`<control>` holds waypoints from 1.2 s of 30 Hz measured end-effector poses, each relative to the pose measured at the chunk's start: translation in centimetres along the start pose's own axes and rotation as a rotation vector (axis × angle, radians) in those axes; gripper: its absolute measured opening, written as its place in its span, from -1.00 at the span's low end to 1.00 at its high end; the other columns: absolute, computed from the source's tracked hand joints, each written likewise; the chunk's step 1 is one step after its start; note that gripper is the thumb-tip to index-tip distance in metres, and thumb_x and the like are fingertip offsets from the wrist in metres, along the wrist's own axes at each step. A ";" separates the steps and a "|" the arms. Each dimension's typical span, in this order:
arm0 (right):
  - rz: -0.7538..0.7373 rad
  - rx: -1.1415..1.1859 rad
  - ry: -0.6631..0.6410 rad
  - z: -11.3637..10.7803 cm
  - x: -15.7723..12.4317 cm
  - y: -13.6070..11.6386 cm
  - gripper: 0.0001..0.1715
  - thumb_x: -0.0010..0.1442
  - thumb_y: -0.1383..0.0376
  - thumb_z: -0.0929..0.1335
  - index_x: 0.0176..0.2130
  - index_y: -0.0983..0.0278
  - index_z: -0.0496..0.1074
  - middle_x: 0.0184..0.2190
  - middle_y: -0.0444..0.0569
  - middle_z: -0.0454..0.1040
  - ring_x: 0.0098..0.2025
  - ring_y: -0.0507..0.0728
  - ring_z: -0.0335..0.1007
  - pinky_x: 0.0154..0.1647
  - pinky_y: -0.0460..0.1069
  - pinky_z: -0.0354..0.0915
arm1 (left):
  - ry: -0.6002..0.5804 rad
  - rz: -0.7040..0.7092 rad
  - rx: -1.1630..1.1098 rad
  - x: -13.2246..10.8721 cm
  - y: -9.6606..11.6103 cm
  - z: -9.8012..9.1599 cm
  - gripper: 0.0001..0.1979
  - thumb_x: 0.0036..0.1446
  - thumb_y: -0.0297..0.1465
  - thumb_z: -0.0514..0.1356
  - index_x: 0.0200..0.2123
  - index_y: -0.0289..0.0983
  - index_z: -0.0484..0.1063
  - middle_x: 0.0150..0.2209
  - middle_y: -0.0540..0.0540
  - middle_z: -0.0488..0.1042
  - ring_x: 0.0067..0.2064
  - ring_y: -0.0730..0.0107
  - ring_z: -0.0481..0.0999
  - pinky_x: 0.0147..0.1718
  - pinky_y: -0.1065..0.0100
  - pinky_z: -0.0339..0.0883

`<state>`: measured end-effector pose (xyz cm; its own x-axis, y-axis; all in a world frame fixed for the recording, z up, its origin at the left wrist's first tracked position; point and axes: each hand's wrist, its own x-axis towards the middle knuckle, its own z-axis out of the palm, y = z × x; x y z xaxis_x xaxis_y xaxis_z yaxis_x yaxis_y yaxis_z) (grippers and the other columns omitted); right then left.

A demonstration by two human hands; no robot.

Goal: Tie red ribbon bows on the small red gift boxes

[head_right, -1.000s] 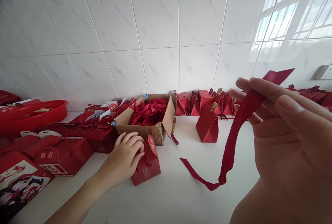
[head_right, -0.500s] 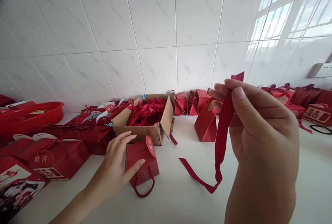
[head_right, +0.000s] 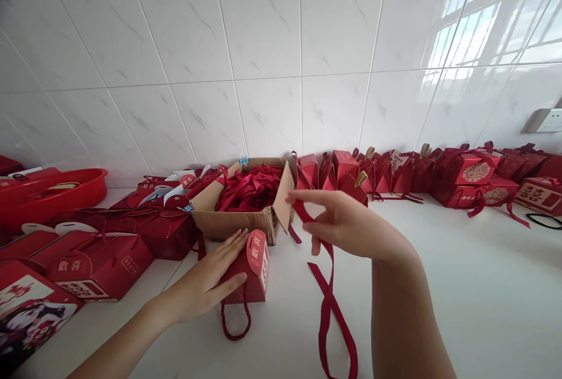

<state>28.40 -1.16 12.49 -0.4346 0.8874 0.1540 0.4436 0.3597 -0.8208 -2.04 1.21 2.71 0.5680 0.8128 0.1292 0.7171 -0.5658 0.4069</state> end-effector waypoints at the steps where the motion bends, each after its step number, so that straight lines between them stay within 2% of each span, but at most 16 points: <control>1: -0.013 -0.019 -0.084 0.1 0.3 0.1 -0.43 0.22 0.28 0.29 0.21 0.18 0.22 -0.52 -0.11 0.49 -0.47 0.06 0.42 -0.50 -0.05 0.32 | -0.011 0.003 0.008 0.0 0.0 0.0 -0.31 0.21 -0.14 0.06 0.32 -0.16 -0.14 0.35 -0.08 -0.15 0.35 0.08 -0.15 0.27 -0.03 -0.11; 4: -0.112 -0.044 -0.219 0.6 1.4 0.5 -0.62 0.21 0.25 0.29 0.02 0.23 0.45 -0.27 0.01 0.53 -0.23 0.14 0.46 -0.24 0.02 0.38 | -0.020 0.026 -0.020 0.1 0.1 -0.2 -0.31 0.20 -0.15 0.08 0.31 -0.14 -0.11 0.34 -0.07 -0.13 0.35 0.06 -0.13 0.26 -0.05 -0.08; 7: -0.145 -0.010 -0.234 1.4 2.7 1.1 -0.71 0.20 0.26 0.29 -0.13 0.28 0.51 -0.23 0.02 0.53 -0.19 0.13 0.45 -0.16 0.03 0.36 | -0.016 0.054 -0.097 0.4 0.0 -0.4 -0.30 0.15 -0.16 0.14 0.30 -0.13 -0.04 0.33 -0.10 -0.05 0.35 0.04 -0.10 0.25 -0.06 -0.03; 9: -0.111 0.053 -0.250 2.0 3.5 1.5 -0.72 0.20 0.30 0.28 -0.11 0.28 0.47 -0.31 -0.01 0.54 -0.25 0.11 0.47 -0.18 0.02 0.35 | -0.008 0.064 -0.140 0.7 0.0 -0.6 -0.33 0.14 -0.17 0.15 0.28 -0.12 0.02 0.32 -0.10 0.03 0.34 0.05 -0.06 0.25 -0.05 -0.01; 11: -0.055 0.094 -0.289 2.6 4.1 1.8 -0.64 0.19 0.35 0.26 0.00 0.24 0.36 -0.38 -0.06 0.53 -0.33 0.08 0.47 -0.29 -0.01 0.33 | 0.022 0.033 -0.173 1.1 0.2 -0.7 -0.45 0.19 -0.17 0.09 0.24 -0.10 0.14 0.28 -0.07 0.15 0.32 0.10 0.02 0.25 -0.02 0.01; 13: 0.003 0.091 -0.336 3.2 4.5 2.1 -0.55 0.19 0.40 0.24 0.08 0.19 0.22 -0.39 -0.10 0.52 -0.41 0.04 0.45 -0.41 -0.07 0.27 | 0.089 -0.016 -0.200 1.5 0.6 -0.7 -0.57 0.24 -0.19 0.02 0.15 -0.09 0.29 0.21 -0.06 0.28 0.27 0.16 0.16 0.23 0.03 0.09; 16: 0.052 0.067 -0.381 4.2 5.2 2.4 -0.60 0.19 0.39 0.23 0.04 0.20 0.15 -0.42 -0.13 0.48 -0.53 -0.03 0.34 -0.55 -0.13 0.15 | 0.202 -0.007 -0.210 1.8 1.1 -0.1 -0.66 0.20 -0.25 0.09 0.03 -0.13 0.41 0.08 -0.08 0.42 0.14 0.19 0.35 0.14 0.11 0.25; 20: 0.034 0.082 -0.478 5.5 6.3 2.7 -0.62 0.22 0.32 0.25 0.03 0.22 0.15 -0.49 -0.16 0.42 -0.58 -0.07 0.16 -0.63 -0.17 0.08 | 0.284 0.049 -0.213 1.7 1.6 0.9 -0.71 0.16 -0.32 0.13 -0.04 -0.11 0.46 0.03 -0.09 0.44 0.08 0.18 0.38 0.08 0.10 0.29; 23: 0.028 0.144 -0.549 6.3 6.9 2.9 -0.51 0.24 0.28 0.27 0.13 0.23 0.09 -0.48 -0.14 0.43 -0.59 -0.08 0.14 -0.63 -0.17 0.08 | 0.308 0.048 -0.258 1.4 1.7 1.3 -0.74 0.17 -0.33 0.13 -0.07 -0.10 0.48 0.02 -0.10 0.43 0.08 0.17 0.37 0.08 0.09 0.29; 27: 0.019 0.233 -0.580 6.9 7.3 3.2 -0.37 0.23 0.23 0.31 0.21 0.23 0.03 -0.48 -0.14 0.44 -0.61 -0.08 0.14 -0.65 -0.18 0.10 | 0.319 0.058 -0.317 0.9 1.9 1.5 -0.80 0.18 -0.36 0.11 -0.17 -0.13 0.51 -0.02 -0.08 0.45 0.07 0.23 0.38 0.09 0.16 0.28; 36: 0.079 0.251 -0.639 7.2 7.3 2.7 -0.47 0.20 0.22 0.34 0.09 0.27 0.12 -0.57 -0.20 0.42 -0.68 -0.11 0.12 -0.70 -0.21 0.08 | 0.307 0.069 -0.419 -0.2 2.7 1.7 -0.80 0.17 -0.36 0.14 -0.16 -0.17 0.50 -0.09 -0.10 0.47 0.01 0.28 0.41 0.05 0.24 0.29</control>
<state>20.79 4.19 7.44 -0.8189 0.5369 -0.2028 0.3321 0.1550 -0.9304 0.49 -0.72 2.27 0.4183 0.8143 0.4024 0.4236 -0.5668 0.7066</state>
